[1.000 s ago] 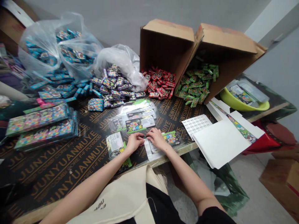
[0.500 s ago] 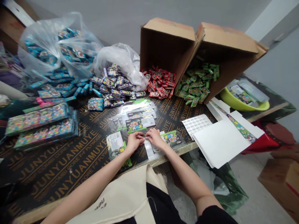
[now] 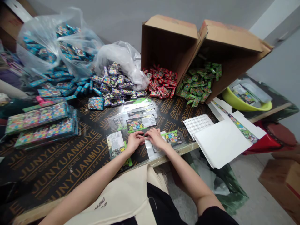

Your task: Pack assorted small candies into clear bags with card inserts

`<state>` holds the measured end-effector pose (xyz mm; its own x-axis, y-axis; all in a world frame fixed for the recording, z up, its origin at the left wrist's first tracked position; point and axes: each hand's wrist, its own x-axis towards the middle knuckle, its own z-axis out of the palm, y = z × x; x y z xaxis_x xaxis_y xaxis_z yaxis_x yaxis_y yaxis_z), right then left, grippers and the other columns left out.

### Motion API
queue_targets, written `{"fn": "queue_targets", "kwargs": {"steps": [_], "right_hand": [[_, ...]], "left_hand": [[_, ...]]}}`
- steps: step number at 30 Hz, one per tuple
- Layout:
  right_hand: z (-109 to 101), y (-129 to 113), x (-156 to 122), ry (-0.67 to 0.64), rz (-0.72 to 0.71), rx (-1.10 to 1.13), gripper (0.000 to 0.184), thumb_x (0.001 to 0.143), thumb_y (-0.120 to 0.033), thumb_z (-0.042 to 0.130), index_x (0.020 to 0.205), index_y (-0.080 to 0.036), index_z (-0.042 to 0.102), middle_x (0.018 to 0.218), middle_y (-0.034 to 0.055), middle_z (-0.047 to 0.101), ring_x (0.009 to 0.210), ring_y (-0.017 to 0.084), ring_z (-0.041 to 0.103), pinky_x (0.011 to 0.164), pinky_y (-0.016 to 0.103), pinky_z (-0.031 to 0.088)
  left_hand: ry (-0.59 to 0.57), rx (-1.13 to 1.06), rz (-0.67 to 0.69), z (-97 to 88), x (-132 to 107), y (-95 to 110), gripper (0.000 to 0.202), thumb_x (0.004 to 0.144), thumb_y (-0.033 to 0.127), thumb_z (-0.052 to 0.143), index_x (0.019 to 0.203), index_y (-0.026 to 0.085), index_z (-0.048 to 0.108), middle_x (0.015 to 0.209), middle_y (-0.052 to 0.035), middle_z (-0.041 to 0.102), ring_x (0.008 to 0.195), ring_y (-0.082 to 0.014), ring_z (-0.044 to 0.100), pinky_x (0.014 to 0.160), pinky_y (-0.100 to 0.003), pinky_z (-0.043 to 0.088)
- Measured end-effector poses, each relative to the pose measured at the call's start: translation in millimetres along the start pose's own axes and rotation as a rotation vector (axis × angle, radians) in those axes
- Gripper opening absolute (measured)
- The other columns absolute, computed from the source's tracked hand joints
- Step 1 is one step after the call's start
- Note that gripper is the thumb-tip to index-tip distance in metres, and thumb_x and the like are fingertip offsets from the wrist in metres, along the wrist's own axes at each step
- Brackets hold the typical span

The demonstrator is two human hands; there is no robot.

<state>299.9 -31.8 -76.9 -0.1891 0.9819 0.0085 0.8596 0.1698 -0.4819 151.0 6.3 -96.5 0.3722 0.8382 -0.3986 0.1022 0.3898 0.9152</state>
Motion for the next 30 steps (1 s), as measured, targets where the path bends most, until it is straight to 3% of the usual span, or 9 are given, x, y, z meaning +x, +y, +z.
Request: {"fn": "queue_targets", "kwargs": {"steps": [4,7,11,19,23,30], "right_hand": [[-3,2,5,-0.060,-0.028,-0.034,0.007,0.081,-0.020,0.055,0.074,-0.019,0.059,0.078,0.0029,0.059,0.084,0.018,0.045,0.073,0.032,0.024],[-3,2,5,-0.053,-0.041,-0.027,0.007,0.080,-0.016,0.054,0.075,-0.018,0.057,0.077,0.0023,0.059,0.082,0.018,0.045,0.072,0.031,0.023],[-1,0,1,0.010,-0.058,0.001,0.009,0.079,-0.011,0.052,0.075,-0.018,0.055,0.075,0.0009,0.059,0.078,0.016,0.046,0.073,0.030,0.023],[5,4,-11,0.141,-0.165,-0.115,0.017,0.087,-0.016,0.044,0.083,-0.017,0.060,0.079,0.0042,0.063,0.080,0.017,0.048,0.082,0.035,0.023],[7,2,-11,0.160,-0.074,-0.055,0.014,0.083,-0.022,0.053,0.094,-0.019,0.061,0.089,0.0053,0.061,0.086,0.019,0.046,0.076,0.033,0.025],[10,3,-7,0.127,-0.033,0.036,0.009,0.081,-0.013,0.054,0.075,-0.018,0.060,0.076,0.0016,0.059,0.079,0.016,0.046,0.073,0.032,0.024]], "left_hand": [[-0.012,-0.011,-0.008,-0.2,0,0,0.034,0.061,0.004,0.064,0.094,0.010,0.056,0.054,0.0026,0.062,0.042,-0.0101,0.057,0.043,-0.020,0.048],[-0.025,-0.021,-0.016,-0.7,1,-1,0.035,0.063,0.005,0.064,0.096,0.010,0.055,0.056,0.0012,0.064,0.044,-0.0109,0.059,0.044,-0.021,0.049],[-0.028,-0.026,-0.022,-1.0,1,-1,0.034,0.063,0.005,0.064,0.096,0.010,0.055,0.057,0.0002,0.064,0.045,-0.0114,0.060,0.044,-0.020,0.049],[0.005,0.000,-0.007,0.7,-1,5,0.026,0.065,0.002,0.060,0.089,0.009,0.056,0.049,0.0026,0.061,0.041,-0.0111,0.057,0.041,-0.020,0.047],[0.002,0.004,0.000,0.8,-1,4,0.025,0.065,0.003,0.059,0.090,0.009,0.057,0.051,0.0021,0.062,0.041,-0.0107,0.057,0.042,-0.020,0.048],[-0.014,0.027,0.012,1.2,1,-2,0.031,0.063,0.004,0.062,0.093,0.008,0.059,0.055,0.0013,0.064,0.042,-0.0096,0.056,0.044,-0.021,0.048]]}}
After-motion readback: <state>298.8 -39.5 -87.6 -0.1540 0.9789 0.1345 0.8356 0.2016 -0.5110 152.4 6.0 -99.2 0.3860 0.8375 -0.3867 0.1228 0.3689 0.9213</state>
